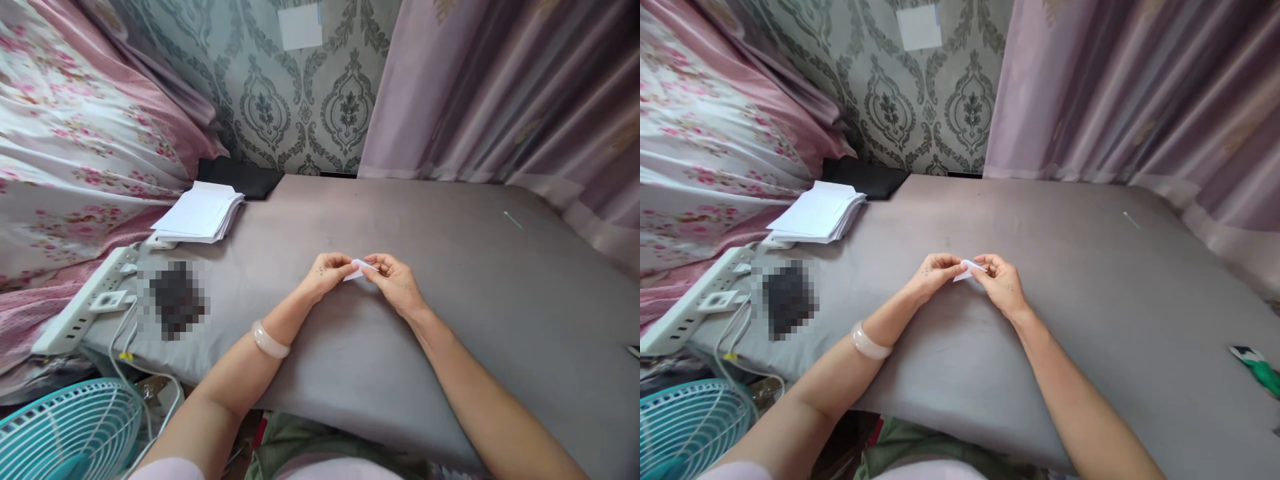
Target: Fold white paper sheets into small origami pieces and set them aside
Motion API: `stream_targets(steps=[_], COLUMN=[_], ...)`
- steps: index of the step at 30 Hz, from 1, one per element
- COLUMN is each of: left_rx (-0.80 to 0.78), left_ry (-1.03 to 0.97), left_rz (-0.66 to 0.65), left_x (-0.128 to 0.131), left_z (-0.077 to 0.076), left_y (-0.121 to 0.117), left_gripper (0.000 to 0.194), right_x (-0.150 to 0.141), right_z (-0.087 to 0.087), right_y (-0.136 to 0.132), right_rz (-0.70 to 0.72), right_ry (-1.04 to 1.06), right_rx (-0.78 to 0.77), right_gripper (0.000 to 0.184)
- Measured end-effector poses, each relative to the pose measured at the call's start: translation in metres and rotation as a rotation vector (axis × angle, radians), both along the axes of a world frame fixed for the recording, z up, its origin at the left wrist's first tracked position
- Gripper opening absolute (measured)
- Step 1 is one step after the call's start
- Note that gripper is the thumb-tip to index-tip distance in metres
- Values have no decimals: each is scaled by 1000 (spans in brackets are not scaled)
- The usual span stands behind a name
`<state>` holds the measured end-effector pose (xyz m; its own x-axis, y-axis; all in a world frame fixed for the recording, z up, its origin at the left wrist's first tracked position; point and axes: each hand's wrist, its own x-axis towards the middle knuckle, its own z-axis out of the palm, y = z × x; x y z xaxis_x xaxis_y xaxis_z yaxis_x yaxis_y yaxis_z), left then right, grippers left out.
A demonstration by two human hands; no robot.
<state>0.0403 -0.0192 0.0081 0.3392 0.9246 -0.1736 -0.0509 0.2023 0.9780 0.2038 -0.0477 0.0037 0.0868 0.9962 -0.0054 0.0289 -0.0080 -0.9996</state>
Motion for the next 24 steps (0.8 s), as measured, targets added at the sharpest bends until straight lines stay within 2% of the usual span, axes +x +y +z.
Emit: stream_targets(steps=[9, 15, 20, 24], left_rx=[-61, -32, 26, 151], left_ry=[-150, -185, -146, -82], left_rz=[107, 149, 151, 178], left_x=[2, 4, 6, 8], left_z=[-9, -12, -12, -16], left_y=[5, 6, 3, 3], left_gripper=[28, 30, 30, 29], right_x=[-3, -2, -6, -6], right_z=[-7, -11, -12, -12], right_y=[6, 6, 5, 5], right_rz=[-58, -107, -85, -78], right_ry=[220, 177, 136, 150], right_rx=[-137, -64, -31, -45], right_gripper=[43, 42, 41, 40])
